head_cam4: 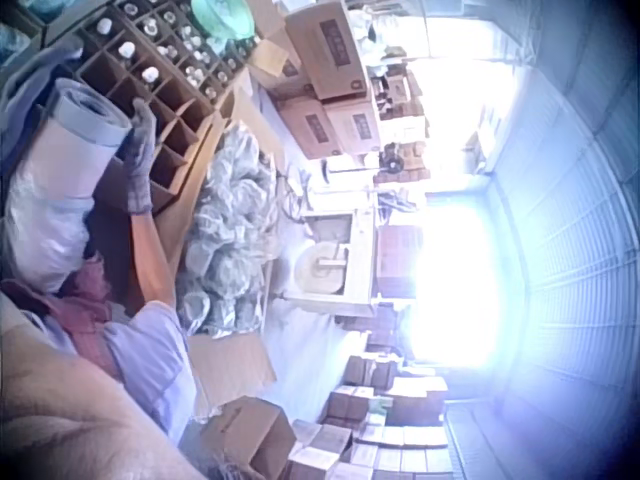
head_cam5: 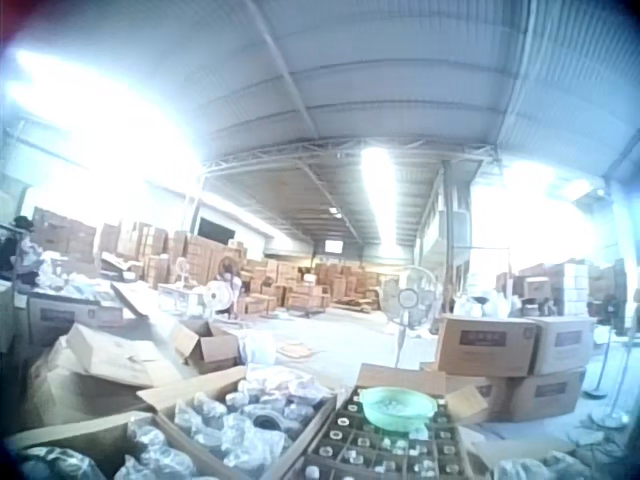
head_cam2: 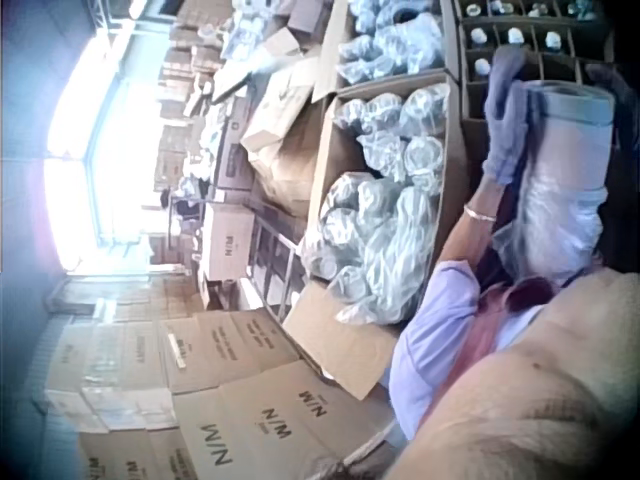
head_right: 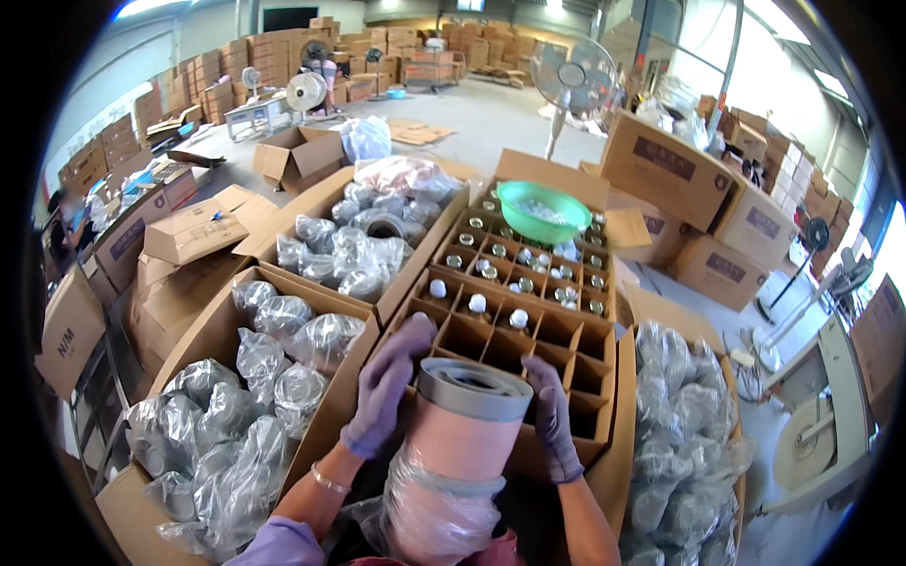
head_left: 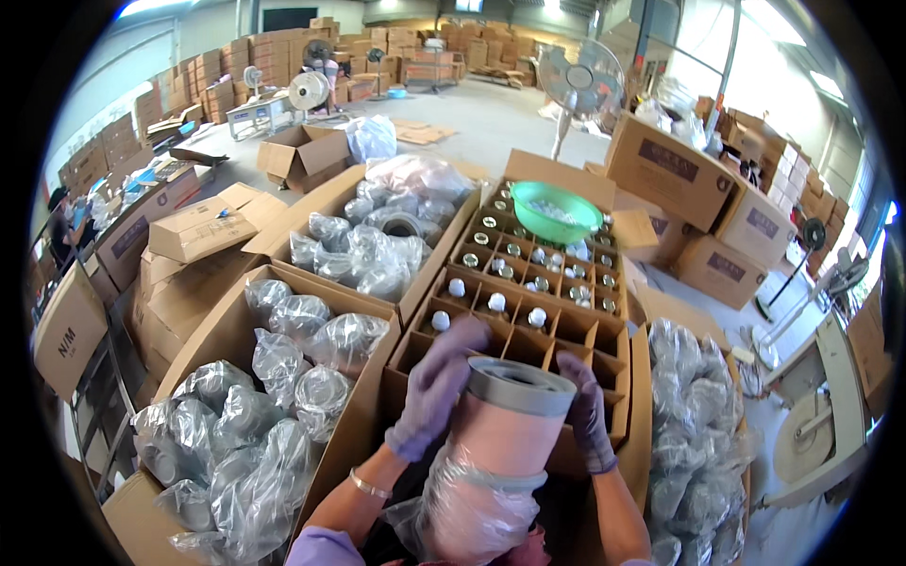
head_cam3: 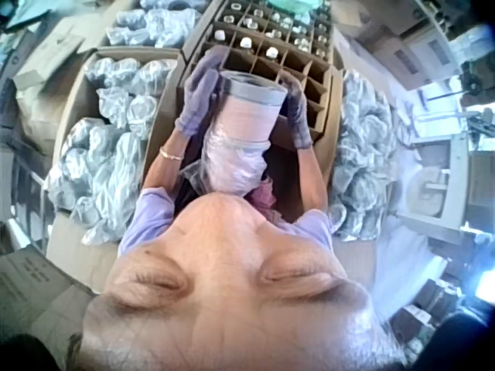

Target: The person assembles thermal mugs by placing metallic liners and lids into outer shells, wraps the finished mugs in plastic bags, and places them into organized slots in a cardboard box.

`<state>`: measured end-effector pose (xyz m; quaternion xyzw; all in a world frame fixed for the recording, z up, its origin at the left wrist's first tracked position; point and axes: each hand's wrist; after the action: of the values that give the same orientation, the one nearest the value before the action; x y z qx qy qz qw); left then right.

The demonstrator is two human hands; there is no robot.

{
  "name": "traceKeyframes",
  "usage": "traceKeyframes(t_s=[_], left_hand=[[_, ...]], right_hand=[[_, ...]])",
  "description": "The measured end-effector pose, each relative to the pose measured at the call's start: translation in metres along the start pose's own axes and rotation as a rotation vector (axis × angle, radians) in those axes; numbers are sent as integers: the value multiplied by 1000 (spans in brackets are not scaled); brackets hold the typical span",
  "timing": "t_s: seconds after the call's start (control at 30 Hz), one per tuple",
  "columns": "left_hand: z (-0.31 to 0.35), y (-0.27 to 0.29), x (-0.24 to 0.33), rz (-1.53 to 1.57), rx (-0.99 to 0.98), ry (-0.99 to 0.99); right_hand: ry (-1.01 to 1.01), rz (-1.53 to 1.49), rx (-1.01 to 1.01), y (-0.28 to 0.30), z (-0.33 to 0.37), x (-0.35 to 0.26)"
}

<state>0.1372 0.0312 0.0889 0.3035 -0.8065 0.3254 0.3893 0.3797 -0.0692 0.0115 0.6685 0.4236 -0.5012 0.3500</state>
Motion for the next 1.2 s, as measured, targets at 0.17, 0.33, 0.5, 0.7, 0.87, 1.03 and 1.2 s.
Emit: traceKeyframes(t_s=[0.17, 0.33, 0.5, 0.7, 0.87, 1.03, 1.2], left_hand=[[6, 1, 6, 8, -220, -60], [-15, 12, -3, 0, -4, 21], [-33, 2, -15, -56, -459, -42], [-38, -12, -5, -401, -536, -224], [-37, -9, -15, -407, -551, -253], [-30, 14, -39, 123, -237, 99], [-19, 5, -77, 595, -181, 315]], right_hand=[[95, 299, -205, 17, -6, 3], [119, 20, -68, -16, 8, -47], [66, -169, -196, -33, -13, -53], [1, -401, -227, -38, -10, -46], [-244, -704, -277, -32, 0, -40], [145, 197, -96, -19, -15, -82], [306, 540, -114, -49, -16, -104]])
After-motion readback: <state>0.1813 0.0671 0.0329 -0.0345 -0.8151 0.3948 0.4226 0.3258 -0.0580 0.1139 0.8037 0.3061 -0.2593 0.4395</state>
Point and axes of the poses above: each hand's wrist, its own z-axis away from the middle knuckle, its own y-axis out of the back of the hand, x = y × z, and after that the axes turned 8 degrees about -y, right-handed
